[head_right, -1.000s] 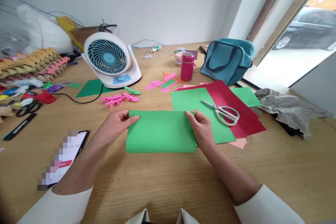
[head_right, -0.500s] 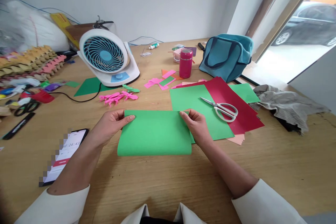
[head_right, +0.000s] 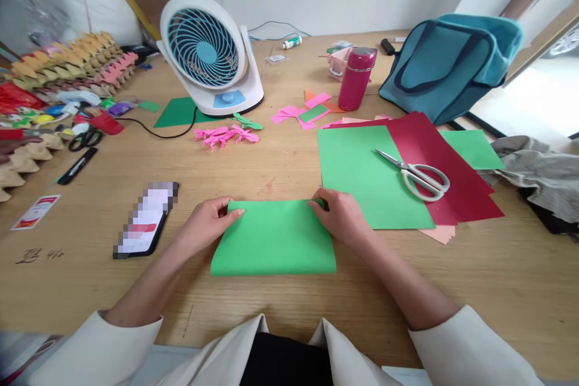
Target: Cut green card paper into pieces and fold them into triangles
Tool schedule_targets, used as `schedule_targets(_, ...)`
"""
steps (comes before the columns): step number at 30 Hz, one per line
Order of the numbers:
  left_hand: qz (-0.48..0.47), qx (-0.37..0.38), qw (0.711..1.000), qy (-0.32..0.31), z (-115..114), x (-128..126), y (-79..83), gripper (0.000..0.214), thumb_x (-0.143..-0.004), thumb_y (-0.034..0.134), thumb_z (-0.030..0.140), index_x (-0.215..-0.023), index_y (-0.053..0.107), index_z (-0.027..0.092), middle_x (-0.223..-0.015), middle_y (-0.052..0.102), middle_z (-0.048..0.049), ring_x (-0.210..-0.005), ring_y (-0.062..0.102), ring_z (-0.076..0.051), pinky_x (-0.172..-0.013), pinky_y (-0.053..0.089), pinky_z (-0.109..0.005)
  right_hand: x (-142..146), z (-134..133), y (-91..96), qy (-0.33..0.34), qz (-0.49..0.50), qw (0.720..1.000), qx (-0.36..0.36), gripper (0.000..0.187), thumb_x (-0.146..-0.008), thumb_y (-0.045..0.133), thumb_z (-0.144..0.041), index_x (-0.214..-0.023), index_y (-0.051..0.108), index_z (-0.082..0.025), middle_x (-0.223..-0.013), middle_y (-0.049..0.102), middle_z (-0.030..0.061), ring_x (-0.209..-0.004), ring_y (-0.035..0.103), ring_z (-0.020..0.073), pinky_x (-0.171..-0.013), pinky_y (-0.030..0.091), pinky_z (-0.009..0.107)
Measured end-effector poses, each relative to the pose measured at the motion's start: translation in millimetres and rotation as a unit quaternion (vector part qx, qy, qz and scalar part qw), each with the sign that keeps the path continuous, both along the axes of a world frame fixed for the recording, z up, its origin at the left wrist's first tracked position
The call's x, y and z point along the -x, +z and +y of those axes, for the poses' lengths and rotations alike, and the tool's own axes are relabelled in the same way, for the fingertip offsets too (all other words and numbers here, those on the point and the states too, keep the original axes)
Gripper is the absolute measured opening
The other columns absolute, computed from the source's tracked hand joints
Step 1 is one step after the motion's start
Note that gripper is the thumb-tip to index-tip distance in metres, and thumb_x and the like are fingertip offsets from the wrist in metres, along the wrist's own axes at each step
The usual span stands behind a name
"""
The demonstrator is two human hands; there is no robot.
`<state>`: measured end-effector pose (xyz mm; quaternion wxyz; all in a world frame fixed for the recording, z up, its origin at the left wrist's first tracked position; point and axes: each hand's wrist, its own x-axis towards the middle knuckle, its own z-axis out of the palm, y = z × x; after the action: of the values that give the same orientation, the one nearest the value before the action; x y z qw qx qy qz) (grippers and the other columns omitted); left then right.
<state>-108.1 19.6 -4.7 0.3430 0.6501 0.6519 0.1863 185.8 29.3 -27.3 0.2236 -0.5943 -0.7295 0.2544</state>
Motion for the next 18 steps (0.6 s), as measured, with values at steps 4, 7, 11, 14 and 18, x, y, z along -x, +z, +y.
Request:
schedule_targets(4, 0.095, -0.021, 0.995, -0.011, -3.1, -3.9, -3.4, 0.03, -0.082, 0.057, 0.039, -0.063, 0.041, 0.021, -0.056, 0.041, 0.0049, -0.053, 0.036, -0.013, -0.054, 0.023, -0.027, 1.7, 0.0, -4.1, 0.019, -0.038, 0.999, -0.028, 0.013, -0.087, 0.055, -0.027, -0.079, 0.061, -0.019, -0.075, 0.063, 0.0014, -0.062, 0.05, 0.0138, -0.062, 0.035, 0.027)
schedule_targets(7, 0.143, -0.036, 0.989, -0.021, -4.7, -7.5, -2.1, 0.03, -0.084, 0.056, 0.037, -0.064, 0.039, 0.022, -0.058, 0.043, 0.004, -0.055, 0.039, -0.014, -0.057, 0.025, -0.028, 1.3, 0.2, -6.6, 0.025, -0.063, 0.997, -0.041, 0.011, -0.088, 0.055, -0.026, -0.079, 0.058, -0.02, -0.077, 0.062, 0.0013, -0.063, 0.05, 0.0142, -0.062, 0.034, 0.027)
schedule_targets(11, 0.178, -0.036, 0.983, -0.025, -7.0, -12.5, 1.1, 0.025, -0.086, 0.056, 0.034, -0.068, 0.043, 0.022, -0.065, 0.051, 0.002, -0.061, 0.048, -0.016, -0.06, 0.029, -0.029, 1.9, 0.3, -7.7, 0.028, -0.089, 0.994, -0.053, 0.011, -0.089, 0.055, -0.026, -0.08, 0.056, -0.02, -0.08, 0.061, 0.0022, -0.067, 0.053, 0.0158, -0.063, 0.035, 0.027)
schedule_targets(14, 0.205, -0.029, 0.978, -0.022, -9.2, -14.9, 1.8, 0.015, -0.088, 0.056, 0.033, -0.079, 0.051, 0.022, -0.072, 0.058, 0.0002, -0.068, 0.055, -0.02, -0.062, 0.034, -0.03, 3.2, -0.4, -7.4, 0.027, -0.107, 0.992, -0.058, 0.01, -0.089, 0.056, -0.025, -0.081, 0.054, -0.02, -0.082, 0.062, 0.0031, -0.072, 0.056, 0.018, -0.063, 0.036, 0.028)
schedule_targets(18, 0.219, -0.06, 0.974, -0.023, -11.3, -14.0, -1.1, 0.027, -0.089, 0.057, 0.028, -0.115, 0.053, 0.02, -0.095, 0.065, -0.0058, -0.089, 0.062, -0.025, -0.076, 0.045, -0.035, 4.0, -2.4, -6.2, 0.024, -0.122, 0.991, -0.058, 0.004, -0.089, 0.057, -0.025, -0.091, 0.056, -0.021, -0.089, 0.064, 0.004, -0.077, 0.06, 0.0202, -0.064, 0.04, 0.029)
